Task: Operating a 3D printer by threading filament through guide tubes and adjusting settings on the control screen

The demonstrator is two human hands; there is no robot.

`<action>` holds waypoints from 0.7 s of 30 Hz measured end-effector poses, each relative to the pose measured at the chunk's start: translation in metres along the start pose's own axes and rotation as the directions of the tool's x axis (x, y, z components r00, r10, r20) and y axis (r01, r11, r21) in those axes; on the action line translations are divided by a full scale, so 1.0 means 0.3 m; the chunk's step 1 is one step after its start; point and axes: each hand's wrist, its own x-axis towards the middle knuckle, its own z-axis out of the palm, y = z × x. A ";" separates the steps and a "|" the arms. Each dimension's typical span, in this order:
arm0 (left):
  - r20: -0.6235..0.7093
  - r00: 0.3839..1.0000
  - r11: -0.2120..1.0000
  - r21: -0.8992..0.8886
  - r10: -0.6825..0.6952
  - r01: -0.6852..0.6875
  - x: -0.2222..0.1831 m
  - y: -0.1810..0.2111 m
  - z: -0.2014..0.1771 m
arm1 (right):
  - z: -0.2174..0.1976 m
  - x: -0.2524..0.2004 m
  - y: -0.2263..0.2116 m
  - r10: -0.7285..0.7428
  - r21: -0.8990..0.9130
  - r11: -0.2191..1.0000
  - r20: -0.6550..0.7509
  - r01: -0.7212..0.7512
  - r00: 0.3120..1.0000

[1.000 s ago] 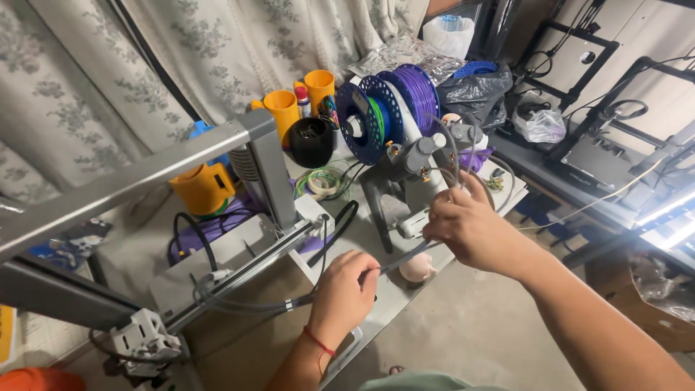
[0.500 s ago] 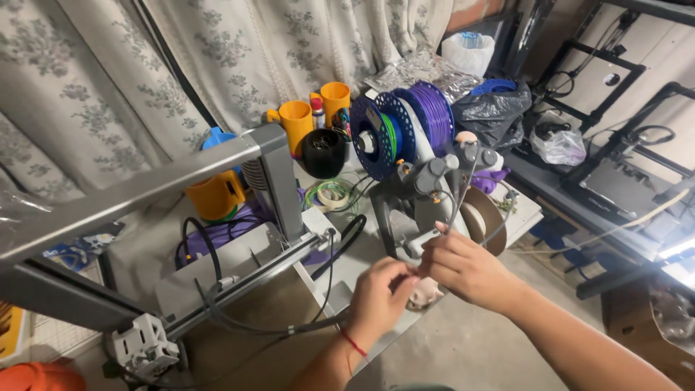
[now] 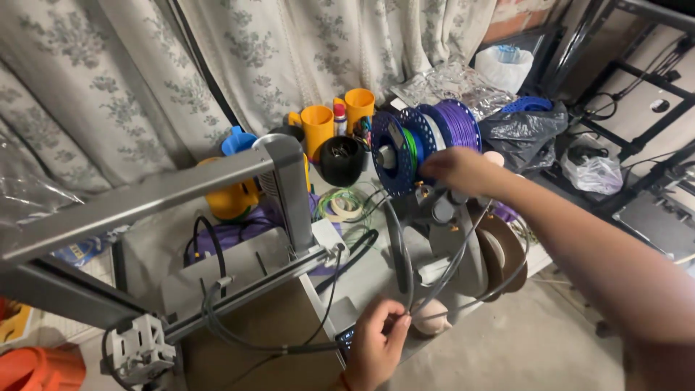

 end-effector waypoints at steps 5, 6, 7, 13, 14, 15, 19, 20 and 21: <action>-0.028 0.999 0.999 -0.032 -0.036 0.035 -0.003 0.012 -0.003 | 0.291 0.371 0.290 0.118 -0.264 0.964 0.351 -0.023 0.929; -0.030 0.999 1.000 -0.017 -0.013 0.012 -0.005 0.020 -0.006 | 0.369 0.528 0.378 0.055 -0.386 0.913 0.435 0.131 0.899; -0.038 0.999 1.000 -0.014 -0.014 0.014 -0.010 0.015 -0.003 | 0.331 0.471 0.299 0.049 -0.386 0.912 0.438 0.139 0.898; -0.060 0.998 0.997 -0.076 -0.011 0.006 -0.021 -0.004 0.002 | 0.230 0.347 0.113 0.264 0.063 0.959 0.174 -0.278 0.949; -0.074 0.997 0.998 -0.068 -0.009 0.004 -0.020 0.000 0.000 | 0.223 0.343 0.098 0.314 0.089 0.940 0.155 -0.330 0.937; -0.081 0.997 0.998 -0.062 -0.003 -0.002 -0.013 0.002 -0.003 | 0.212 0.336 0.089 0.370 0.119 0.915 0.133 -0.385 0.920; -0.066 0.998 0.997 -0.082 0.008 -0.013 -0.015 -0.016 -0.008 | 0.139 0.264 0.000 0.341 0.128 0.931 0.032 -0.342 0.940; -0.061 0.998 0.997 -0.080 0.004 -0.008 -0.011 -0.011 -0.011 | 0.138 0.270 0.008 0.309 0.120 0.945 -0.029 -0.303 0.951; -0.055 0.999 0.997 -0.078 -0.002 -0.002 -0.010 -0.003 -0.014 | 0.138 0.272 0.017 0.277 0.109 0.957 -0.089 -0.267 0.957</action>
